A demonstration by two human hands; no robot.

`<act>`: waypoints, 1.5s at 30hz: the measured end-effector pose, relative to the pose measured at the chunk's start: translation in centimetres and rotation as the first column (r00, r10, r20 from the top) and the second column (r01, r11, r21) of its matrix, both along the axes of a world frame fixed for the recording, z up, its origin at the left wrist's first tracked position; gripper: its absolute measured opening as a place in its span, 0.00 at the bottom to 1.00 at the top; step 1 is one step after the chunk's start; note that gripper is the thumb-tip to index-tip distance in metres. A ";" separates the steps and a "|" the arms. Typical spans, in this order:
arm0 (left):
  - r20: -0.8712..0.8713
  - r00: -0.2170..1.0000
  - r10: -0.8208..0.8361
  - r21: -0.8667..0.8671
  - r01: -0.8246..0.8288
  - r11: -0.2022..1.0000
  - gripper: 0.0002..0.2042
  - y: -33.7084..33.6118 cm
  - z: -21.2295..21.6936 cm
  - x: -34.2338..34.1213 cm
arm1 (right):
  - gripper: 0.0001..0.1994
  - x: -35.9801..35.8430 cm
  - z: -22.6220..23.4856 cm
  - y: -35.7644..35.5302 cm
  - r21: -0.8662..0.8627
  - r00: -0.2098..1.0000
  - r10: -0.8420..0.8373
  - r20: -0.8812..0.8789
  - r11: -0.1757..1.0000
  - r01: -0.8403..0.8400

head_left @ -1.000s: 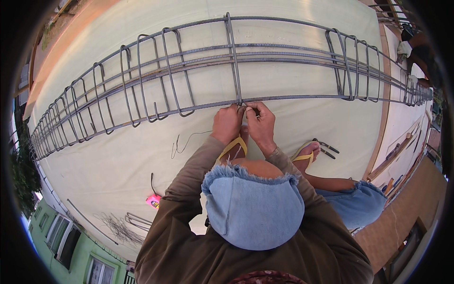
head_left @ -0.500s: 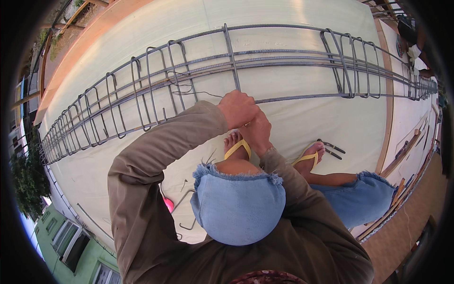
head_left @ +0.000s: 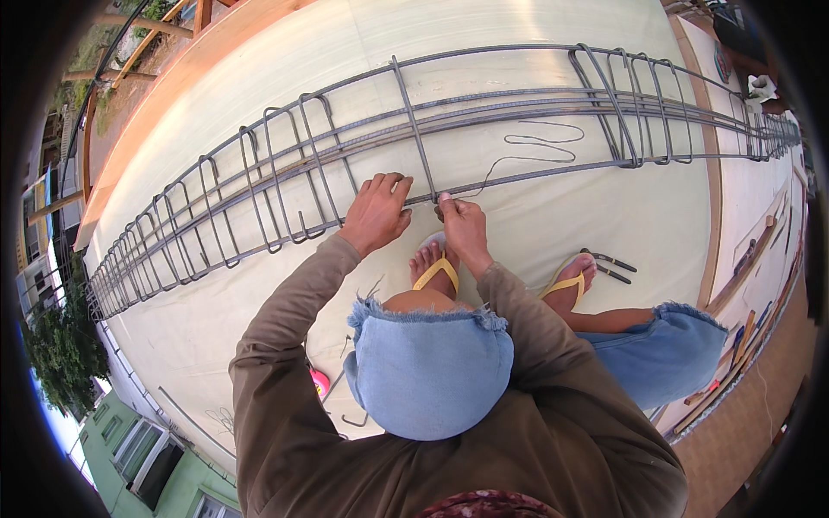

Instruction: The person assembles a rebar cage on a concrete surface by hand-tying wire at intersections and using pliers to twist and secure the wire. The person repeatedly positions wire, twists it with pliers, and moves along the cage to secure additional joints.

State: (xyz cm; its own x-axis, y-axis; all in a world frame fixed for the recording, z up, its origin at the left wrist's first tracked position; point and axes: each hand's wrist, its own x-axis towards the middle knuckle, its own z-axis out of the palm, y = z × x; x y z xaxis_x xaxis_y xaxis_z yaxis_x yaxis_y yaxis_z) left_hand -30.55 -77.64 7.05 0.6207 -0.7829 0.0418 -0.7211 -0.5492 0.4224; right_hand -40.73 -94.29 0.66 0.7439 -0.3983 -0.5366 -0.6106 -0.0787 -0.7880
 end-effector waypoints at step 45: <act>0.023 0.997 0.077 -0.055 -0.076 0.996 0.14 -1.9 -7.9 -2.2 | 0.22 -21.1 4.0 -38.6 -0.389 0.472 0.518 -0.714 0.267 -0.882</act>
State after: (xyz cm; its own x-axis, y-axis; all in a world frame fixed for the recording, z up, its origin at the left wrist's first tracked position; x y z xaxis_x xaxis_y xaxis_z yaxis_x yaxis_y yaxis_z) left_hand -32.76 -79.56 -0.90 0.6770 -0.7293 0.0993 -0.6887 -0.5800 0.4352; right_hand -61.85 -132.87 4.68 0.7079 -0.1571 -0.6886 -0.2099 -0.9777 0.0073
